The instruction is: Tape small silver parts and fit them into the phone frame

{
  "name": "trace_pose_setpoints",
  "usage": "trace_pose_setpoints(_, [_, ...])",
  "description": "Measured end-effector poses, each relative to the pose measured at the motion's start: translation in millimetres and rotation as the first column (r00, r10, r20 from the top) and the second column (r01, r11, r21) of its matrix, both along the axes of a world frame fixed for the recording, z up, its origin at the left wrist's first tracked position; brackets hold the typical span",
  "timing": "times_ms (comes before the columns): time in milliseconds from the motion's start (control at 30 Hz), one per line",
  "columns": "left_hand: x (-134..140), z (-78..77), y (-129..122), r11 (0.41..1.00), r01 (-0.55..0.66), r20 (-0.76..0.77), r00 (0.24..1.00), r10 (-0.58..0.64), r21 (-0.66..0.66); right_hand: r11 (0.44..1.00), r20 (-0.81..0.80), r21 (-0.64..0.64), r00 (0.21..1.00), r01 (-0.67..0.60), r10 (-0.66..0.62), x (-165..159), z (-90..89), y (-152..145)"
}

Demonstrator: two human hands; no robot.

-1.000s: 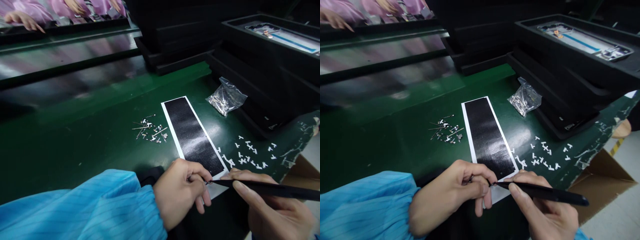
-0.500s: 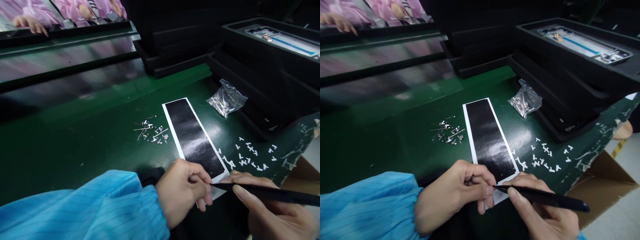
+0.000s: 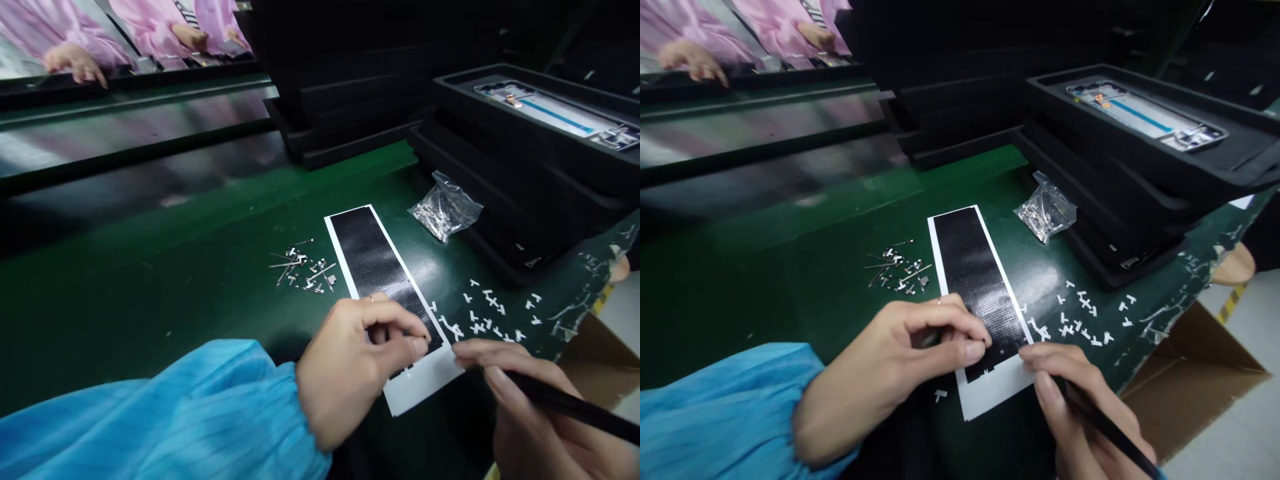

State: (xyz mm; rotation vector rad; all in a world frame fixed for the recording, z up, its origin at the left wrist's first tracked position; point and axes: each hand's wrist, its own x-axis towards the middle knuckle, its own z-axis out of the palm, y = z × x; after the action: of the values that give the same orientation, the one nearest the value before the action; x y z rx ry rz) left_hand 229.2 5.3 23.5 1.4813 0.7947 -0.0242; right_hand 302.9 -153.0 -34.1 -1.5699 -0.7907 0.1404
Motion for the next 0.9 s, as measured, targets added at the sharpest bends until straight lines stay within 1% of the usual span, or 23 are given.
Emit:
trace_pose_setpoints(33, [0, 3.6, -1, 0.998, -0.036, 0.033, 0.999, 0.038, -0.045, 0.999, 0.035, -0.019, 0.999, -0.032, 0.032, -1, 2.1, 2])
trace_pose_setpoints(100, [-1, 8.2, -5, 0.976, -0.082, 0.091, 0.991, 0.102, -0.201, 0.993, 0.082, -0.064, 0.992, -0.096, 0.101, -2, 5.0, 7])
trace_pose_setpoints(167, [-4, 8.8, -9, 0.943, -0.098, 0.127, 0.981, 0.145, -0.317, 0.984, 0.063, -0.07, 0.984, -0.165, 0.169, -1, 5.7, 11])
trace_pose_setpoints(200, [-6, 8.0, -11, 0.934, -0.105, 0.132, 0.979, 0.158, -0.34, 0.981, 0.038, -0.051, 0.981, -0.19, 0.192, 0, 5.6, 12])
trace_pose_setpoints(267, [-9, 5.6, -12, 0.938, -0.115, 0.119, 0.98, 0.162, -0.327, 0.976, -0.024, -0.006, 0.975, -0.219, 0.219, 2, 5.6, 12])
trace_pose_setpoints(300, [-10, 4.5, -11, 0.953, -0.105, 0.11, 0.984, 0.142, -0.285, 0.971, -0.051, 0.007, 0.97, -0.238, 0.238, 4, 6.1, 12])
trace_pose_setpoints(333, [-13, 3.7, -11, 0.975, -0.078, 0.106, 0.989, 0.102, -0.209, 0.966, -0.072, 0.006, 0.963, -0.259, 0.258, 5, 7.1, 10])
trace_pose_setpoints(367, [-15, 3.3, -11, 0.995, -0.037, 0.11, 0.993, 0.047, -0.095, 0.959, -0.085, -0.005, 0.955, -0.284, 0.283, 6, 8.5, 9])
trace_pose_setpoints(400, [-18, 3.5, -11, 0.998, 0.023, 0.126, 0.992, -0.029, 0.051, 0.949, -0.094, -0.027, 0.946, -0.313, 0.31, 6, 10.3, 7])
trace_pose_setpoints(433, [-22, 4.3, -11, 0.972, 0.082, 0.148, 0.982, -0.116, 0.219, 0.935, -0.103, -0.058, 0.934, -0.348, 0.342, 6, 12.5, 6])
trace_pose_setpoints(467, [-26, 5.7, -12, 0.914, 0.128, 0.166, 0.965, -0.205, 0.385, 0.919, -0.112, -0.09, 0.921, -0.384, 0.374, 5, 14.8, 5])
trace_pose_setpoints(500, [-31, 7.8, -12, 0.836, 0.154, 0.177, 0.942, -0.285, 0.526, 0.899, -0.122, -0.122, 0.906, -0.42, 0.406, 4, 17.3, 5])
trace_pose_setpoints(533, [-36, 10.5, -13, 0.758, 0.168, 0.175, 0.921, -0.349, 0.63, 0.879, -0.12, -0.152, 0.891, -0.453, 0.438, 3, 19.8, 6])
trace_pose_setpoints(567, [-41, 13.7, -14, 0.691, 0.171, 0.166, 0.904, -0.393, 0.703, 0.857, -0.115, -0.183, 0.876, -0.482, 0.468, 1, 22.4, 7])
trace_pose_setpoints(600, [-47, 17.2, -13, 0.641, 0.164, 0.153, 0.9, -0.409, 0.75, 0.843, -0.102, -0.207, 0.868, -0.497, 0.487, -1, 25.1, 9])
trace_pose_setpoints(633, [-52, 20.7, -13, 0.61, 0.144, 0.148, 0.904, -0.401, 0.779, 0.837, -0.081, -0.217, 0.864, -0.502, 0.497, -3, 27.9, 12])
trace_pose_setpoints(667, [-58, 24.1, -12, 0.597, 0.124, 0.145, 0.912, -0.383, 0.793, 0.842, -0.053, -0.208, 0.865, -0.498, 0.499, -6, 31.1, 15])
trace_pose_setpoints(700, [-64, 27.3, -11, 0.594, 0.096, 0.152, 0.923, -0.354, 0.799, 0.85, -0.026, -0.195, 0.869, -0.489, 0.494, -9, 34.6, 19])
trace_pose_setpoints(767, [-78, 32.5, -8, 0.607, 0.046, 0.161, 0.946, -0.282, 0.793, 0.843, 0.016, -0.17, 0.854, -0.51, 0.52, -18, 42.5, 26])
trace_pose_setpoints(833, [-95, 36.6, -7, 0.61, 0.001, 0.156, 0.966, -0.204, 0.792, 0.813, 0.008, -0.167, 0.824, -0.558, 0.567, -30, 51.0, 34])
trace_pose_setpoints(900, [-112, 40.1, -7, 0.587, -0.044, 0.151, 0.979, -0.134, 0.808, 0.79, -0.038, -0.181, 0.807, -0.586, 0.589, -44, 58.0, 41])
